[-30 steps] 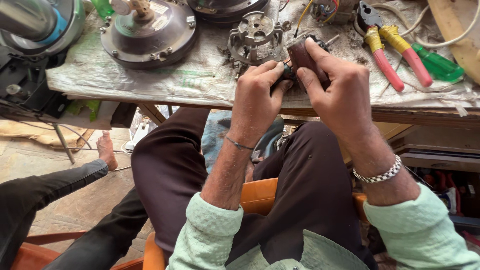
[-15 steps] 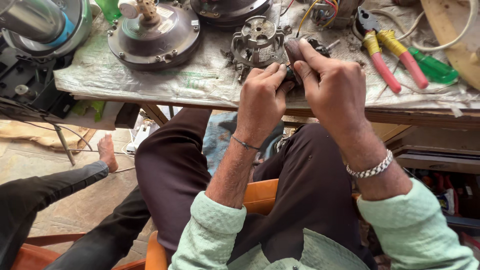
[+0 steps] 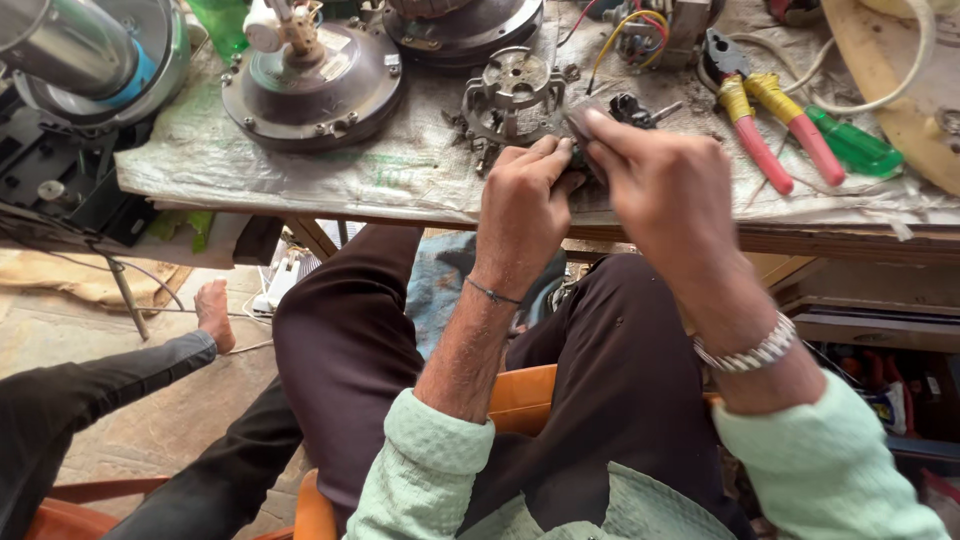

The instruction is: The person disassembles a small electrical motor on a workbench, removes the rotor, and uses a screwdriver to scrape and clean the commutator. They repeatedly rotate and scrape the commutator surface, then reassemble the motor components.

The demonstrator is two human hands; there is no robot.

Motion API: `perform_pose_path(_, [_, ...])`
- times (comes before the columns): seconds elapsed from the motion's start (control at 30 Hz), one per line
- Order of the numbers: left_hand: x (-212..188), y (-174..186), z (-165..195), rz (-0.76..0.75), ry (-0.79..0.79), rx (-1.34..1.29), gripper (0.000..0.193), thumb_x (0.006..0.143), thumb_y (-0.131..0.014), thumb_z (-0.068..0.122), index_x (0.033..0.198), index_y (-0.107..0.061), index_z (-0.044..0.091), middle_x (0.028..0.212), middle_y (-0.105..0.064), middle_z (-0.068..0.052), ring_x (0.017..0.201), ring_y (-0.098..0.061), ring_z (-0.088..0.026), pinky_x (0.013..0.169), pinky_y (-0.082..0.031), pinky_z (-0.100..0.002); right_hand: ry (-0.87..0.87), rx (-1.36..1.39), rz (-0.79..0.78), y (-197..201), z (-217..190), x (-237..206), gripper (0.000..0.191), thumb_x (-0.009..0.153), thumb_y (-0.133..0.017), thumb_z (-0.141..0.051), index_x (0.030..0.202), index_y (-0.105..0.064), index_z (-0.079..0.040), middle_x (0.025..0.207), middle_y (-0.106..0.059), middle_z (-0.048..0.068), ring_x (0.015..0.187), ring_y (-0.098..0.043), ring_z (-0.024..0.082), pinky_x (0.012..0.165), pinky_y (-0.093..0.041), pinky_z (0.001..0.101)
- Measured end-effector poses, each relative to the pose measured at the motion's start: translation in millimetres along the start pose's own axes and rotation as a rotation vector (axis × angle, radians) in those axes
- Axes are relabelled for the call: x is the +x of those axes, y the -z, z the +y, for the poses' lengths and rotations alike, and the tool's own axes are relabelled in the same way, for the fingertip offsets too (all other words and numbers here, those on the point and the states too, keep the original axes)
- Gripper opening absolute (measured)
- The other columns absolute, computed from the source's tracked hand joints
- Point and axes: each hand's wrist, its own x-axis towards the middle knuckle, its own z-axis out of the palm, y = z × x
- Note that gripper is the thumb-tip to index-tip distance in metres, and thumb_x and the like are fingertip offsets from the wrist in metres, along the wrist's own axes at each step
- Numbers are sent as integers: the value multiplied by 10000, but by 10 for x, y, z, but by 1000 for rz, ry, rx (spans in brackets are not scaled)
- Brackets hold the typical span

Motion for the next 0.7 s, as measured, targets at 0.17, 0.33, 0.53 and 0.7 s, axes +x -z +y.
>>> perform_pose_path(0.17, [-29, 44, -13, -20, -24, -25, 387, 815, -676, -74, 1201, -715, -68, 1209, -733, -211, 1047, -689, -335, 969, -560, -379, 49, 104, 47, 79, -3, -70, 216, 1053, -746, -119, 1262, -763, -68, 1020, -747, 174, 815, -740, 268, 716, -552, 360])
perform_pose_path(0.33, [23, 49, 28, 27, -68, 12, 414, 783, -658, -87, 1195, -703, -77, 1183, -723, -197, 1040, -679, -344, 960, -557, -395, -5, -43, 71, -45, 48, 121, 207, 1014, -791, -153, 1210, -804, -89, 875, -751, 183, 693, -715, 307, 657, -530, 404])
perform_pose_path(0.53, [1, 50, 33, 11, -24, -25, 365, 820, -655, -86, 1180, -712, -67, 1150, -735, -168, 998, -673, -323, 928, -560, -392, -3, -20, 40, 107, -58, -63, 265, 1013, -770, -158, 1266, -788, -82, 965, -739, 190, 753, -722, 311, 665, -537, 380])
perform_pose_path(0.7, [34, 45, 19, -10, -67, -16, 368, 811, -685, -75, 1178, -705, -79, 1143, -732, -180, 998, -664, -356, 918, -552, -420, 103, -9, 115, -16, -25, 193, 187, 1017, -761, -147, 1183, -797, -69, 911, -741, 173, 775, -722, 321, 678, -539, 404])
